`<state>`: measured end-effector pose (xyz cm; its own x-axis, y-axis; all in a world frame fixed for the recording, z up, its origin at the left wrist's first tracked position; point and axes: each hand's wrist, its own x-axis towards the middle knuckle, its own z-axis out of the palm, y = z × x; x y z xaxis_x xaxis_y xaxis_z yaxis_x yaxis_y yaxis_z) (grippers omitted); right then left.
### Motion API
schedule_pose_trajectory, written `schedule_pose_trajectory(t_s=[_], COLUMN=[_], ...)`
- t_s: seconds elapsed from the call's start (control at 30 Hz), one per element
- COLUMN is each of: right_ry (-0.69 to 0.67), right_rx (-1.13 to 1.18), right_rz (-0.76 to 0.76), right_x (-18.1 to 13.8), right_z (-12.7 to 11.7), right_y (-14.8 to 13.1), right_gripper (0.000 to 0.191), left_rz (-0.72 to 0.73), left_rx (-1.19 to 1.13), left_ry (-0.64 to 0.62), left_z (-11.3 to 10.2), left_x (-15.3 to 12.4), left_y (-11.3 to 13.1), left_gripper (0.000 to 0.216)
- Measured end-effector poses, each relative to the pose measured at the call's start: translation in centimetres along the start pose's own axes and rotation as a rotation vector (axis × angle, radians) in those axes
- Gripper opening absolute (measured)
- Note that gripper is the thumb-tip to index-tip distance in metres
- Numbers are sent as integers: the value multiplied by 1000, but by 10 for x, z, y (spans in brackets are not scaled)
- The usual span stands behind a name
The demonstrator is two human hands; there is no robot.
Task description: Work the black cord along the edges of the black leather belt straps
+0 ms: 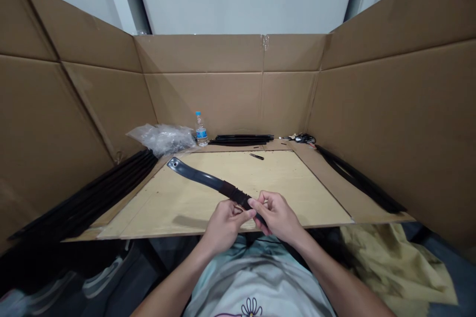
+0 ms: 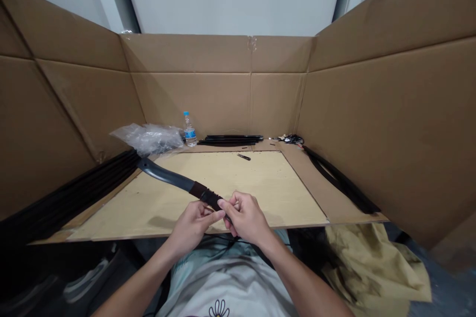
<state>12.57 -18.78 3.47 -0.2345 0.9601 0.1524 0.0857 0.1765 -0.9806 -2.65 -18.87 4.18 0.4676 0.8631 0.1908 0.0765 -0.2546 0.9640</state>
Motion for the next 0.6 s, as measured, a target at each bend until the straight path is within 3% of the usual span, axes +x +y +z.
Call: schedule_pose_trajectory(t_s=[0.2,0.33,0.5,0.6], right_ry=[-19,-91,-119,-127], right_rx=[42,146,295,404], right_rz=[-3,-14,13,42], right_x=[-2,-3,-4,-5], right_z=[1,-1,0,3], right_y=[-4,-5,-6,-7], right_gripper=[45,42,41,41], left_rz=[24,7,18,29], left_rx=[1,14,-137,-181], left_ry=[-23,79,-29,19], left_z=[-1,-4,-4,-5], left_x=[-1,0,0,-1], left_y=[2,2,4,5], left_gripper=[31,26,17,12])
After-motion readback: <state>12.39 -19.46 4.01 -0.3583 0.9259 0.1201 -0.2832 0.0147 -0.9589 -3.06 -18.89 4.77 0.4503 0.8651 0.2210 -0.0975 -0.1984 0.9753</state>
